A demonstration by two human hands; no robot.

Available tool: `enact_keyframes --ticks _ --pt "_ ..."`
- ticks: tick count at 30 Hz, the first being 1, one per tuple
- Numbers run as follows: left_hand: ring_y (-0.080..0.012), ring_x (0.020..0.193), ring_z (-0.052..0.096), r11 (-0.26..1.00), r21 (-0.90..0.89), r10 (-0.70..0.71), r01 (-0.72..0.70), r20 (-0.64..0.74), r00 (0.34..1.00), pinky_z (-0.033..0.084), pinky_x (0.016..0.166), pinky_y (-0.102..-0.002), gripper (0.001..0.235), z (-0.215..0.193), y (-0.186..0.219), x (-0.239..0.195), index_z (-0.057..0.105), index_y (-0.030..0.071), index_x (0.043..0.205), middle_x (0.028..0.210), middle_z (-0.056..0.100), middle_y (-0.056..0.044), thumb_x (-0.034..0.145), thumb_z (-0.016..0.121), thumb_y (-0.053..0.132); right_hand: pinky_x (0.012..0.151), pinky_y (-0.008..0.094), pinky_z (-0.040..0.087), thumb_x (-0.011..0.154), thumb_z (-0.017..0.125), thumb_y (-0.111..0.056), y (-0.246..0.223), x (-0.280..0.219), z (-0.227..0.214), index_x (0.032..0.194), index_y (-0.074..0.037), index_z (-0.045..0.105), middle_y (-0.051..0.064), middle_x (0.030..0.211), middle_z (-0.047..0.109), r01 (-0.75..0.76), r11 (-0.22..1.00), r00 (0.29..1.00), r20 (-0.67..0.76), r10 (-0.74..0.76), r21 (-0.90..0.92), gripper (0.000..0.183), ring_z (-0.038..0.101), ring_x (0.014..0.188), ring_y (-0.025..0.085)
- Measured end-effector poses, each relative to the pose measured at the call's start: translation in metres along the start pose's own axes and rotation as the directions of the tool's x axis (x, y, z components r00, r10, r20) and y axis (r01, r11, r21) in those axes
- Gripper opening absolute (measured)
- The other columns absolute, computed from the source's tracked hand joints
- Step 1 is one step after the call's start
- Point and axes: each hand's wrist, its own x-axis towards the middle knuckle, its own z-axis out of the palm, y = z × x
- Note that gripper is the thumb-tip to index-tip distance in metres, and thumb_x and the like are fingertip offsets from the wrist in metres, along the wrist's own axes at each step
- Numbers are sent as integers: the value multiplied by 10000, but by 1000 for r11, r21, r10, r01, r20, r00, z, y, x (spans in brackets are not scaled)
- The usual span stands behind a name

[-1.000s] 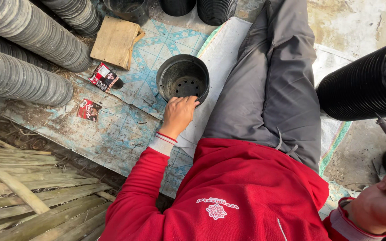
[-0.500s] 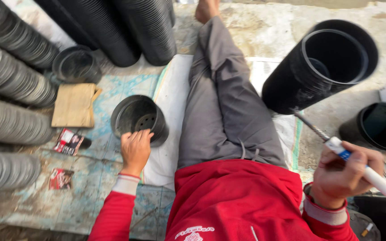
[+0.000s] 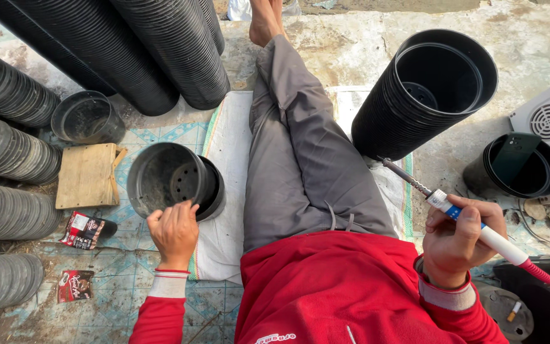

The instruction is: The person uses a soldering iron to melt drainage holes into the bottom and sides of several black plastic pots.

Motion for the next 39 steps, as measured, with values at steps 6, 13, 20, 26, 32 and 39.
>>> enact_keyframes --ticks 6,13,20,26,32,39 --pt "-370 880 609 952 -305 -84 31 -161 983 469 831 -457 260 -40 12 45 594 -40 1076 951 631 -195 1112 565 216 503 277 428 1148 582 -291 1 -5 5 1035 81 534 171 656 545 18 1000 998 67 -18 10 392 511 490 195" --pt "-300 840 638 802 -448 371 -395 -145 917 489 800 -446 185 -45 95 104 626 46 1073 877 627 -91 987 673 204 472 262 413 1126 600 -304 -2 -8 11 1005 76 539 166 647 536 -6 1000 998 70 6 5 404 513 477 189" --pt "-277 818 640 678 -670 351 -301 -65 934 461 750 -406 154 -16 153 127 648 78 1111 880 647 -59 1023 642 204 480 239 416 1125 603 -296 -9 -13 11 995 88 548 181 692 578 -24 999 988 151 27 -21 410 531 492 173" --pt "-299 845 630 761 -629 77 -158 -154 985 459 787 -417 184 17 172 127 622 100 1031 904 649 -75 1080 541 259 498 229 453 1122 598 -237 -9 -19 12 1010 102 582 188 760 615 -54 998 974 218 62 -42 356 583 541 175" --pt "-261 753 611 794 -608 -70 -12 -111 991 440 726 -375 270 30 171 131 656 103 920 817 645 -37 1122 523 226 533 205 472 1107 593 -215 -12 -17 12 1045 94 619 140 702 634 -78 993 958 268 101 -93 316 612 557 144" --pt "-207 650 527 834 -514 163 -199 -114 980 368 657 -372 299 16 188 138 720 143 895 712 586 9 1079 572 326 551 205 501 1111 568 -194 -11 -15 18 1073 69 653 121 728 670 -23 975 943 320 94 -220 278 648 580 125"
